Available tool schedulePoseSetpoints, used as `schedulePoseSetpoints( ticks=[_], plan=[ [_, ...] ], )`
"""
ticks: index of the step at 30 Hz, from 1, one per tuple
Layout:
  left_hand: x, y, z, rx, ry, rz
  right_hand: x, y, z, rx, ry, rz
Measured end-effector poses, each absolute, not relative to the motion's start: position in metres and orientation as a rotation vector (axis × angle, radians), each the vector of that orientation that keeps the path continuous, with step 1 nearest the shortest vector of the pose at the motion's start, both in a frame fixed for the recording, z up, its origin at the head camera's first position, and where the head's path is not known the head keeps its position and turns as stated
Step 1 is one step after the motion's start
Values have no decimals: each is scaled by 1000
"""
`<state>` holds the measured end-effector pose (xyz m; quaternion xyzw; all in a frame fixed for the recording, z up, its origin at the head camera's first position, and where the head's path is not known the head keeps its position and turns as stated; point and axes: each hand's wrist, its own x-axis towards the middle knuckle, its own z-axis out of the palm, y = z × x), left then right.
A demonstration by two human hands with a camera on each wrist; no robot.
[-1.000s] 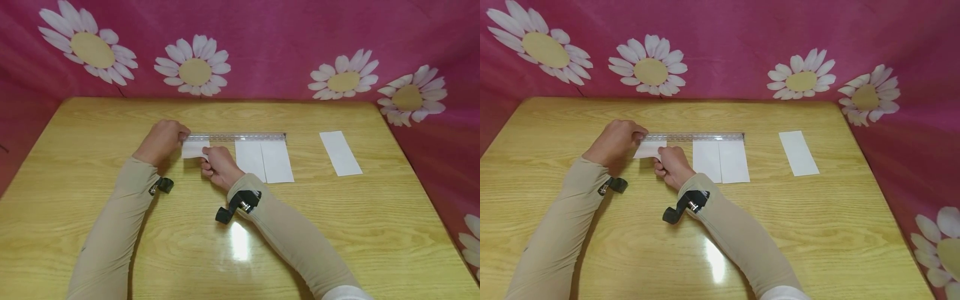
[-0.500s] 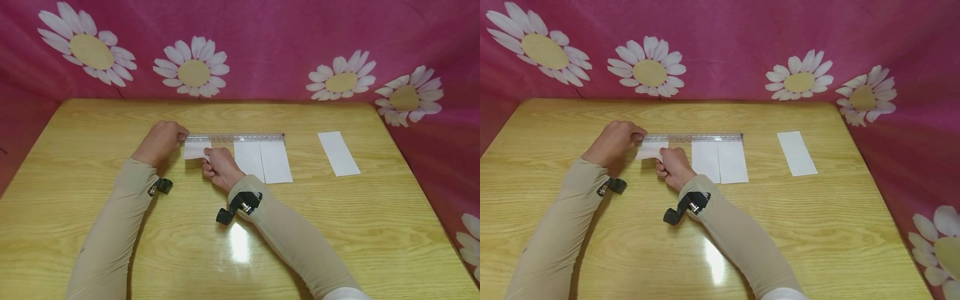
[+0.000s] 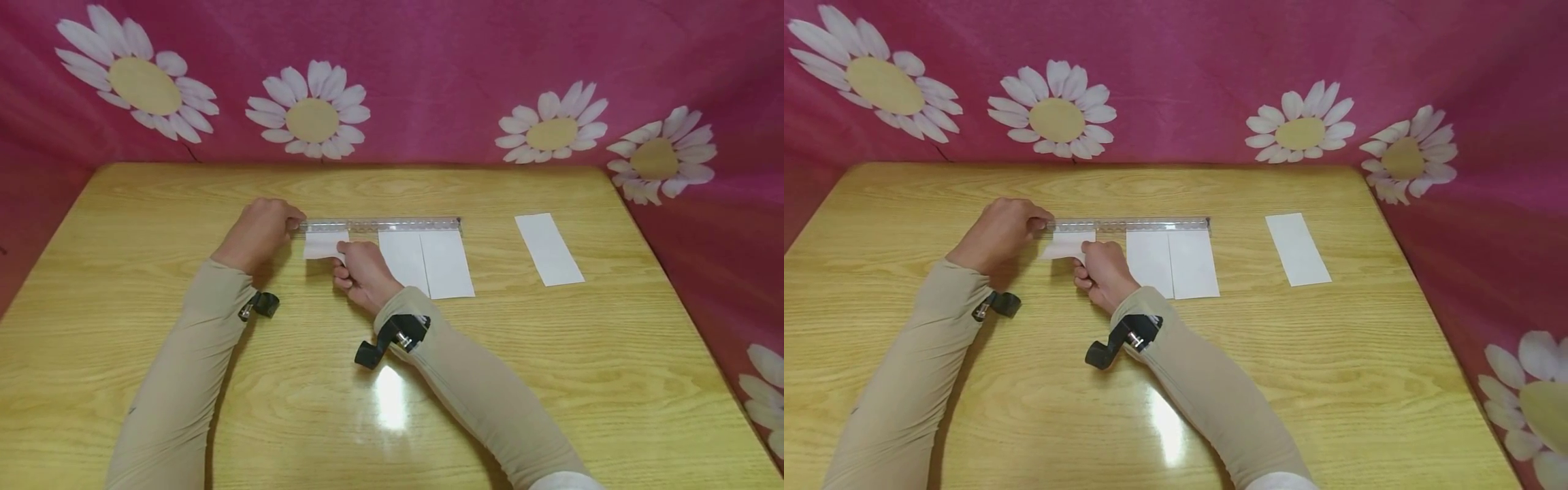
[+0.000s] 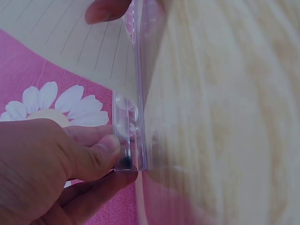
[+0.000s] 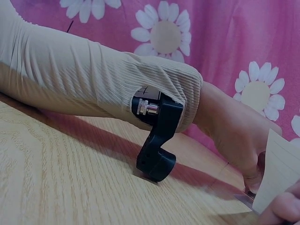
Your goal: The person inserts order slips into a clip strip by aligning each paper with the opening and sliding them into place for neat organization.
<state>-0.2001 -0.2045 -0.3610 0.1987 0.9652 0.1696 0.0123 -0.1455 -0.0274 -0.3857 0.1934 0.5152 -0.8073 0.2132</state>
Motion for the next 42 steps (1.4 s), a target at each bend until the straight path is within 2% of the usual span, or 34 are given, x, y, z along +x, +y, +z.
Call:
schedulePoseSetpoints(
  ticks=[42],
  plan=[
    [-200, -205, -361, 656, 3023, 503, -139, -12, -388, 616, 1416, -2310]
  ],
)
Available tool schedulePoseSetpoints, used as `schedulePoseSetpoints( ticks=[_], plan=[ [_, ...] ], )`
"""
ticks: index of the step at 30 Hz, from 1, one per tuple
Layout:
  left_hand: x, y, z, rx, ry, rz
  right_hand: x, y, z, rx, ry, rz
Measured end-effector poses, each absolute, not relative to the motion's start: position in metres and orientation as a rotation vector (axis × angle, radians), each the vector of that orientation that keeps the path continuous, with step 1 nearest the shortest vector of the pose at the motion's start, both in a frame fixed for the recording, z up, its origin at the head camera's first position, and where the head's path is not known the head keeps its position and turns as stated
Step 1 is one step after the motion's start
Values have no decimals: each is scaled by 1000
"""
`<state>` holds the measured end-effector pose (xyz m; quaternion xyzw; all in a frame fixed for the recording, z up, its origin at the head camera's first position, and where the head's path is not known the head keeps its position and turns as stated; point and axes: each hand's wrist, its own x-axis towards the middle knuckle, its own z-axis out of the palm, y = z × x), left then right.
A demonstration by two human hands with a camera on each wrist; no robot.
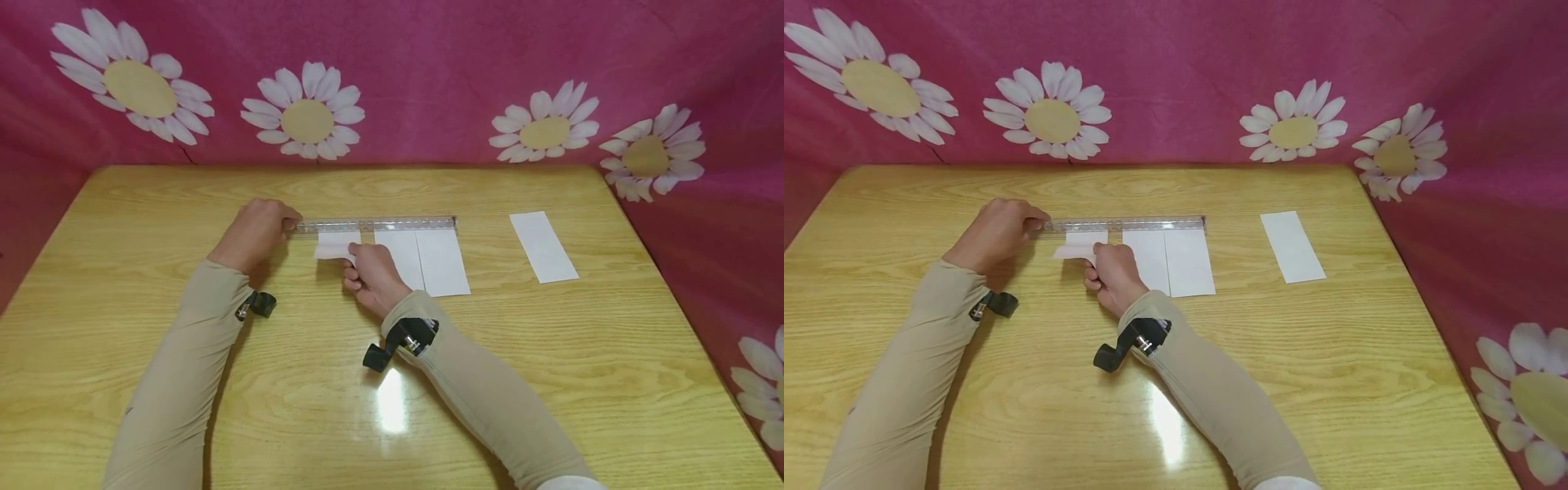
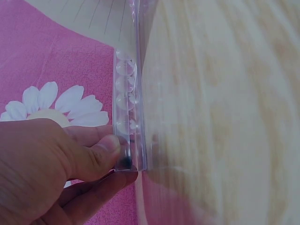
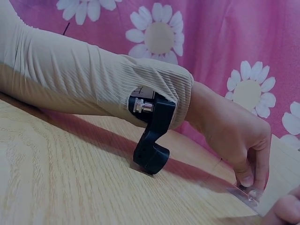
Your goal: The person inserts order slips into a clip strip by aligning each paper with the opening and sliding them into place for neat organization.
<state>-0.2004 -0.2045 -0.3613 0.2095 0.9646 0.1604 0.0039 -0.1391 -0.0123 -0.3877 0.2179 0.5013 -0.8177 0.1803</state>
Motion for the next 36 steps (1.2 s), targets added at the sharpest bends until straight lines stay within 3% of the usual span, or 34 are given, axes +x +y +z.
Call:
schedulePoseSetpoints(
  ticks=[36],
  plan=[
    [-199, -204, -360, 657, 3017, 487, -135, 0, -386, 643, 1422, -2356]
  ],
)
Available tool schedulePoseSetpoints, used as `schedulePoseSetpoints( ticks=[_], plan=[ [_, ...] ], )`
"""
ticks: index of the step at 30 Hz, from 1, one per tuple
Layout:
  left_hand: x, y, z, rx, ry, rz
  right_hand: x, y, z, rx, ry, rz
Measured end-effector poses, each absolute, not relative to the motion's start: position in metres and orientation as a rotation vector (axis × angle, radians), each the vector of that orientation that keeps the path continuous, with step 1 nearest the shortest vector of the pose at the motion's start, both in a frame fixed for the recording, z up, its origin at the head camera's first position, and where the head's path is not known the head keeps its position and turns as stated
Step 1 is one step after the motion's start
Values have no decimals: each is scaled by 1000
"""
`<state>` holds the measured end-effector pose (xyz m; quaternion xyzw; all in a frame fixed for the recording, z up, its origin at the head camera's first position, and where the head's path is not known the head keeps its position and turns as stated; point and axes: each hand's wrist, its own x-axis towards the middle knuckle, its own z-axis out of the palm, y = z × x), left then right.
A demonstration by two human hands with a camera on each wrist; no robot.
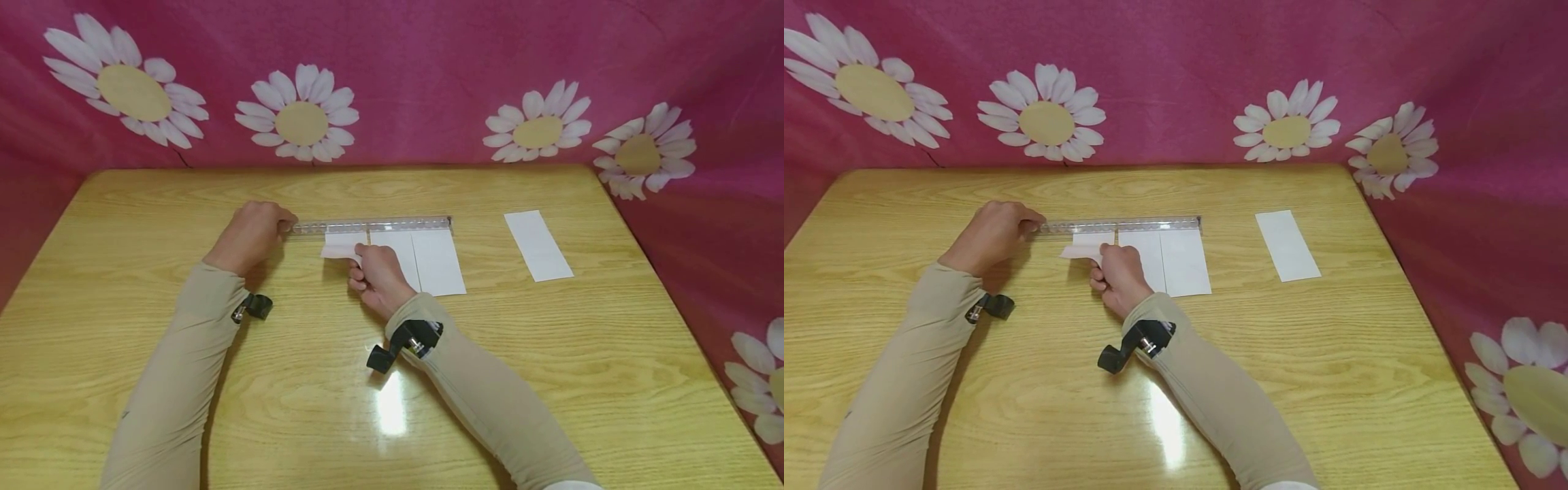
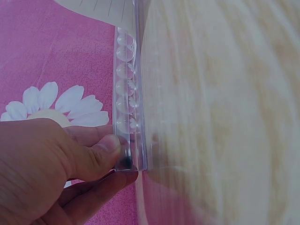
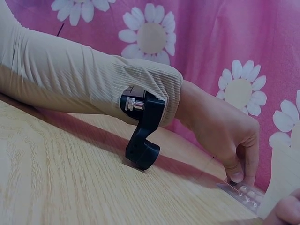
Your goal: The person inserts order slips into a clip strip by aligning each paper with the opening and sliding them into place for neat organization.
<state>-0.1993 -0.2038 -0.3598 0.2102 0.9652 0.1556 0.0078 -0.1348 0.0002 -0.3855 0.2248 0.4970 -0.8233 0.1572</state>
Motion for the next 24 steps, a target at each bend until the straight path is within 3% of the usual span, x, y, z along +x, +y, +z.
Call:
schedulePoseSetpoints(
  ticks=[24],
  plan=[
    [-198, -203, -359, 648, 3016, 488, -134, 3, -386, 646, 1436, -2340]
  ],
)
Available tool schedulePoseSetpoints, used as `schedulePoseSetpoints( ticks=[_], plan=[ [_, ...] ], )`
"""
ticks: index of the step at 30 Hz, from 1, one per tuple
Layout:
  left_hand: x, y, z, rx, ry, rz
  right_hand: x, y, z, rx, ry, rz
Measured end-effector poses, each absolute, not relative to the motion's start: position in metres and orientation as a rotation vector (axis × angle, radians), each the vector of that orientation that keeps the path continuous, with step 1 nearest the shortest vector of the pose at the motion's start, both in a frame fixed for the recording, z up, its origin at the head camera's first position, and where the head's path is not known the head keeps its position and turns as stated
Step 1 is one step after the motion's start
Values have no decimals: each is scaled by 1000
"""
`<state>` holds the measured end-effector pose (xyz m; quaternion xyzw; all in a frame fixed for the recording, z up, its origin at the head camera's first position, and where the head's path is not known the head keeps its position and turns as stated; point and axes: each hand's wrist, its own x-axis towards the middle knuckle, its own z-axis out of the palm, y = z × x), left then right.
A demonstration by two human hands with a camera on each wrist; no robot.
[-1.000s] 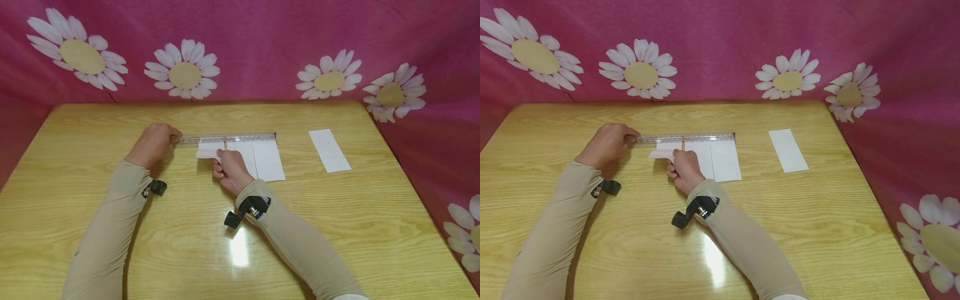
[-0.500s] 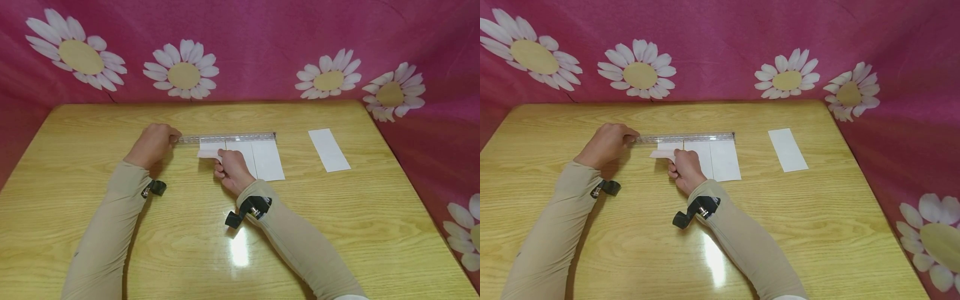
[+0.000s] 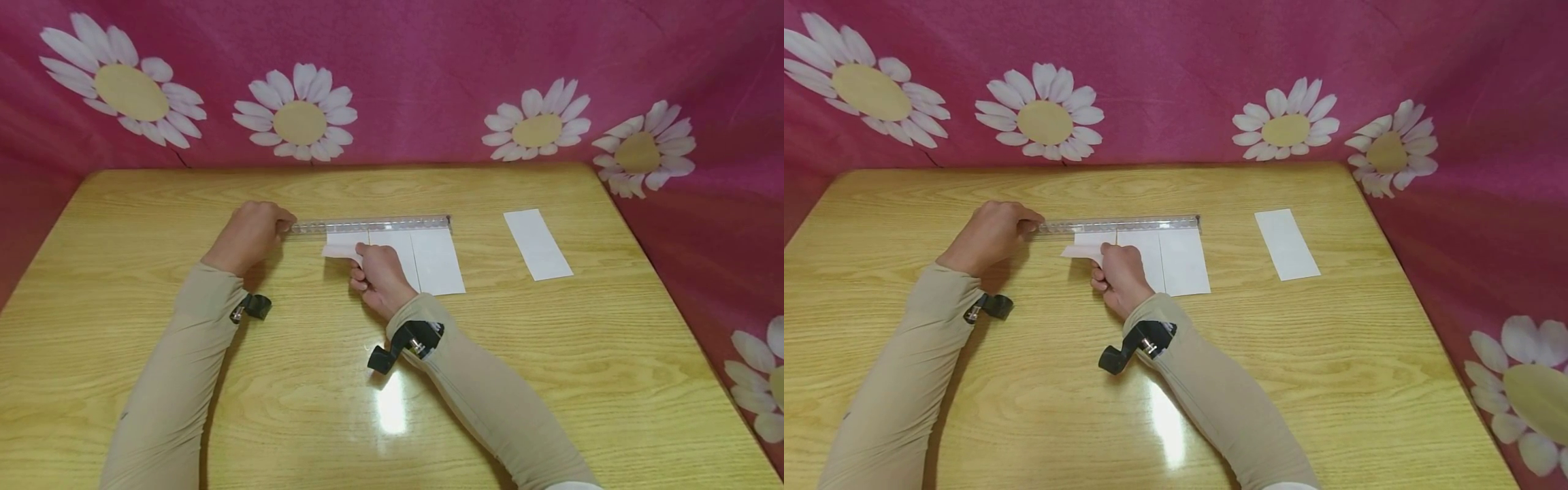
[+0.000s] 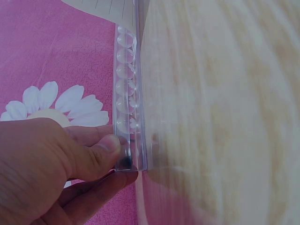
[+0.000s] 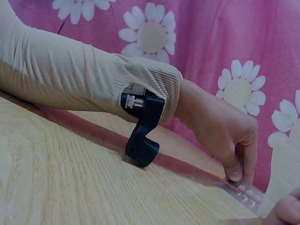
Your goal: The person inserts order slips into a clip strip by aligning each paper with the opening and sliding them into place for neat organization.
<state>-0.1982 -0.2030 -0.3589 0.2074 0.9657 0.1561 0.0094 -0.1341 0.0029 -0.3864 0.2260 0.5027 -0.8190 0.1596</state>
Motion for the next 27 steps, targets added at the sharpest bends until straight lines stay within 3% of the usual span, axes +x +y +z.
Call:
schedulePoseSetpoints(
  ticks=[27],
  plan=[
    [-199, -204, -359, 663, 3024, 494, -133, 7, -383, 611, 1478, -2305]
  ],
)
